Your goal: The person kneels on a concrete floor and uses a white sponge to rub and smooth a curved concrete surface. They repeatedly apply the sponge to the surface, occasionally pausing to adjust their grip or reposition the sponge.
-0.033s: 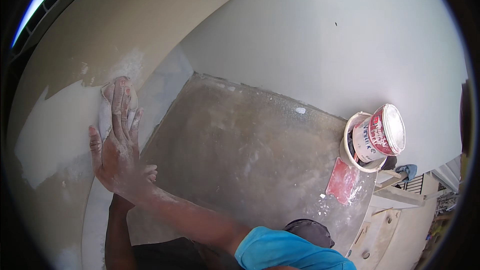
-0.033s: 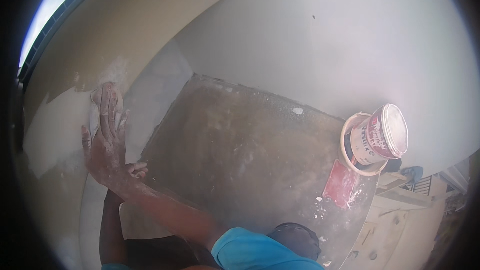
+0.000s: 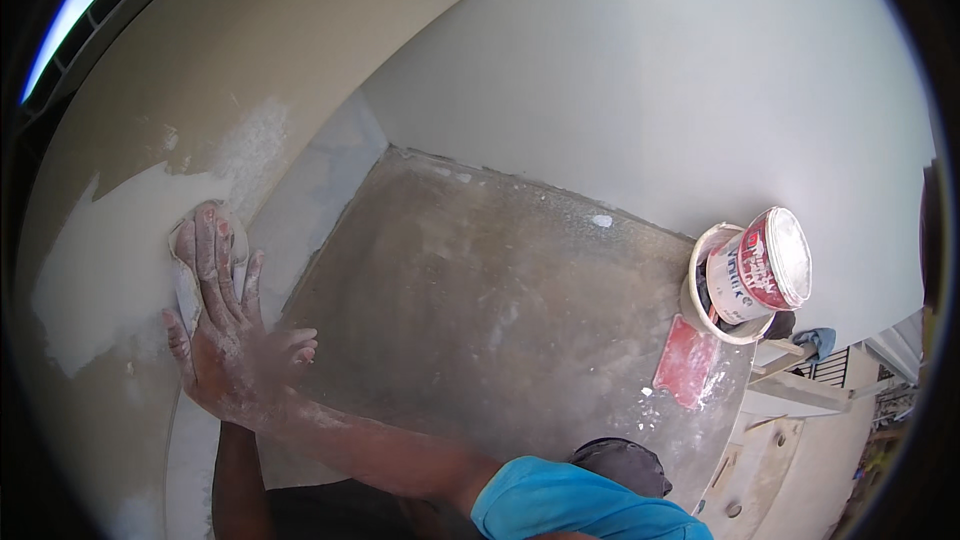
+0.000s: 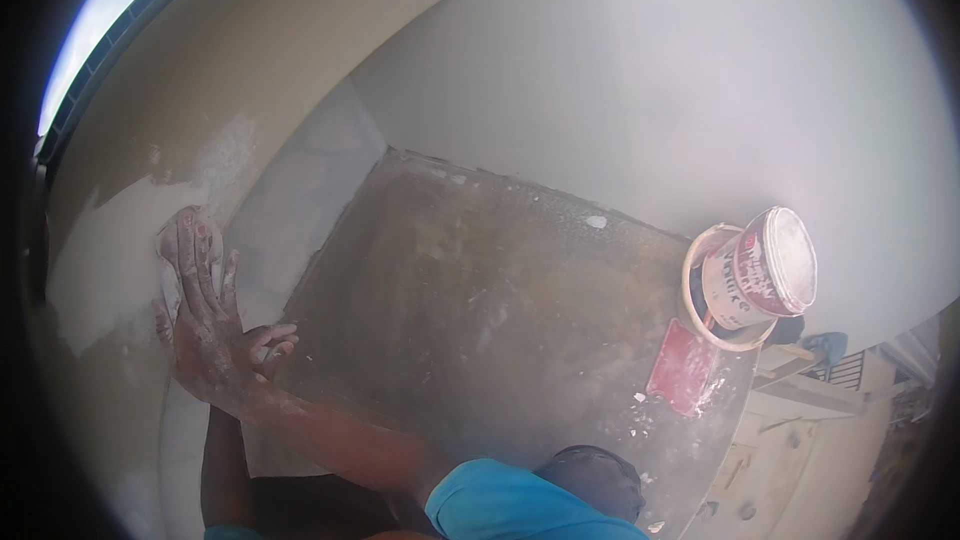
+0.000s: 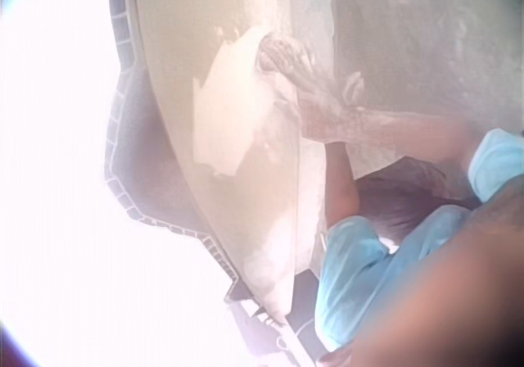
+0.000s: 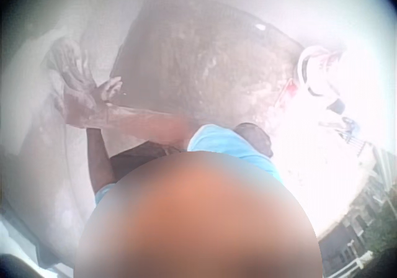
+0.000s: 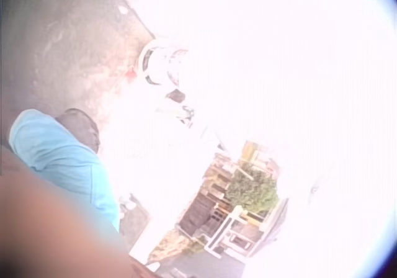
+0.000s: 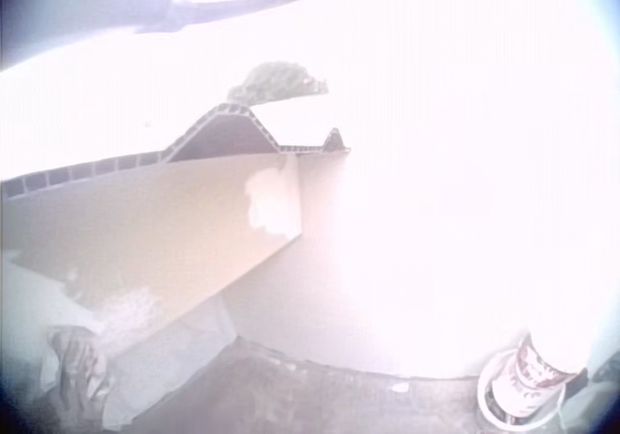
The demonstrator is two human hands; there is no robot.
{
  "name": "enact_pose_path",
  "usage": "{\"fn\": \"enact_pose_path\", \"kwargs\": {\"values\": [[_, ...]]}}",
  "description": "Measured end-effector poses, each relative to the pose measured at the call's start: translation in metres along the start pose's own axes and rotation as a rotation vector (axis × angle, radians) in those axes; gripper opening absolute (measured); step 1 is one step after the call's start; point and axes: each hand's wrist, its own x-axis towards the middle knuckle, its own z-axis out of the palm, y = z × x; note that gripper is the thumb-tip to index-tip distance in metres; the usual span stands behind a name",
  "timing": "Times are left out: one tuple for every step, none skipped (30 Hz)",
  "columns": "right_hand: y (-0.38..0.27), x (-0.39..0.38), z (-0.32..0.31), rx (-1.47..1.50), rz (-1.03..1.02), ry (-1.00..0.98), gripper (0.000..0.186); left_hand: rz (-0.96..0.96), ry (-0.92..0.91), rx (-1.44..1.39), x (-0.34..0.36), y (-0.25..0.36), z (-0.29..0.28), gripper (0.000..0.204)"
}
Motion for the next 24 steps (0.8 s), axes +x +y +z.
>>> {"fn": "enact_pose_path", "kwargs": {"values": [[-0.001,-0.004,0.004,-0.011,-0.027,-0.013,0.065,0.02,-0.1,0.083,0.012,0.037,-0.012,0.026],[-0.005,-0.012,0.009,-0.013,-0.061,-0.034,0.065,-0.032,-0.113,0.059,0.018,0.05,-0.016,0.027],[-0.004,-0.02,0.016,-0.017,-0.079,-0.052,0.065,-0.092,-0.13,0.033,0.021,0.056,-0.019,0.028],[-0.006,-0.022,0.015,-0.033,-0.091,-0.05,0.065,-0.134,-0.154,0.0,0.022,0.059,-0.019,0.03],[-0.005,-0.018,0.011,-0.049,-0.083,-0.038,0.065,-0.131,-0.09,-0.111,0.021,0.049,-0.014,0.03],[-0.01,-0.014,0.013,-0.036,-0.078,-0.046,0.065,-0.156,0.007,-0.208,0.011,0.023,-0.012,0.03],[-0.013,-0.013,0.012,-0.036,-0.061,-0.041,0.065,-0.193,0.084,-0.306,-0.005,0.011,-0.006,0.03],[-0.013,-0.013,0.013,-0.049,-0.067,-0.035,0.064,-0.263,0.078,-0.597,-0.013,-0.008,0.004,0.031],[-0.015,-0.019,0.023,-0.038,-0.073,-0.044,0.064,-0.25,0.089,-0.543,-0.017,-0.012,-0.002,0.031],[-0.021,-0.037,0.03,-0.045,-0.112,-0.075,0.063,-0.189,0.077,-0.457,-0.013,0.001,-0.009,0.032],[-0.02,-0.049,0.024,-0.093,-0.149,-0.075,0.063,-0.114,0.016,-0.304,0.007,0.026,-0.005,0.033],[-0.022,-0.073,0.045,-0.063,-0.191,-0.124,0.062,-0.161,0.02,-0.221,0.003,0.025,-0.021,0.033],[-0.025,-0.085,0.05,-0.082,-0.218,-0.15,0.061,-0.16,-0.01,-0.174,0.013,0.033,-0.024,0.034],[-0.027,-0.093,0.052,-0.104,-0.263,-0.171,0.061,-0.142,-0.017,-0.155,0.018,0.039,-0.023,0.035],[-0.03,-0.1,0.051,-0.121,-0.303,-0.185,0.061,-0.14,-0.022,-0.142,0.018,0.043,-0.025,0.036],[-0.03,-0.106,0.046,-0.154,-0.342,-0.202,0.061,-0.134,-0.028,-0.162,0.018,0.042,-0.026,0.037],[-0.026,-0.094,0.039,-0.182,-0.343,-0.19,0.062,-0.125,-0.034,-0.217,0.014,0.036,-0.03,0.038],[-0.024,-0.081,0.034,-0.203,-0.344,-0.172,0.062,-0.121,-0.03,-0.246,0.012,0.031,-0.033,0.039],[-0.02,-0.037,0.03,-0.216,-0.295,-0.141,0.063,-0.145,-0.02,-0.265,0.004,0.028,-0.037,0.04],[-0.015,-0.015,0.025,-0.256,-0.242,-0.101,0.064,-0.189,-0.018,-0.218,0.007,0.033,-0.033,0.04],[-0.019,-0.025,0.028,-0.198,-0.238,-0.071,0.062,-0.24,-0.014,-0.161,0.007,0.039,-0.034,0.04],[-0.022,-0.041,0.038,-0.141,-0.235,-0.032,0.06,-0.279,-0.015,-0.097,0.01,0.043,-0.035,0.041],[-0.023,-0.052,0.043,-0.084,-0.233,0.008,0.059,-0.23,-0.019,-0.059,0.01,0.042,-0.034,0.04],[-0.028,-0.054,0.044,-0.04,-0.243,-0.016,0.058,-0.178,-0.01,-0.001,0.009,0.043,-0.04,0.04]]}}
